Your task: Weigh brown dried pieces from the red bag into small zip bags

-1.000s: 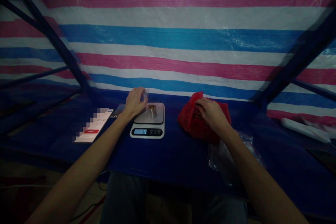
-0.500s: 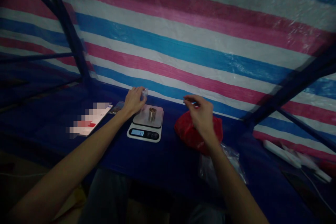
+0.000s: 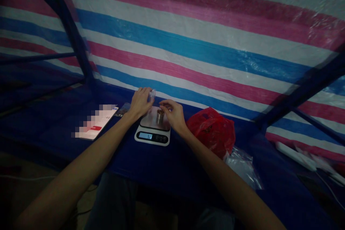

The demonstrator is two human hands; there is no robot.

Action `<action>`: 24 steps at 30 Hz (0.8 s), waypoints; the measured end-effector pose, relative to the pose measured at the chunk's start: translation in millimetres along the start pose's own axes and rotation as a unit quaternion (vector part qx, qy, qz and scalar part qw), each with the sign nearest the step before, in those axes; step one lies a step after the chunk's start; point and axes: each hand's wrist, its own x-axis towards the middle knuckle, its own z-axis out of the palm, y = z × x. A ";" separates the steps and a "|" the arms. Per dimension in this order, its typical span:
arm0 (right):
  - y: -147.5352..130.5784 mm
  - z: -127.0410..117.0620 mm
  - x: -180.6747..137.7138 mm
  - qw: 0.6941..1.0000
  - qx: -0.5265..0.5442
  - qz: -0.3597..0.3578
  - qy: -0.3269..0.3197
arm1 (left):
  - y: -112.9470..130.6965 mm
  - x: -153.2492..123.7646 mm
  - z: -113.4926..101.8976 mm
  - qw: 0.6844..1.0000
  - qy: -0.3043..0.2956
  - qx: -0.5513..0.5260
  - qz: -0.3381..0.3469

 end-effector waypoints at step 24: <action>-12.7 -19.0 -4.3 0.993 -0.090 -0.071 0.005 | -2.6 0.4 2.4 1.000 0.011 0.004 -0.008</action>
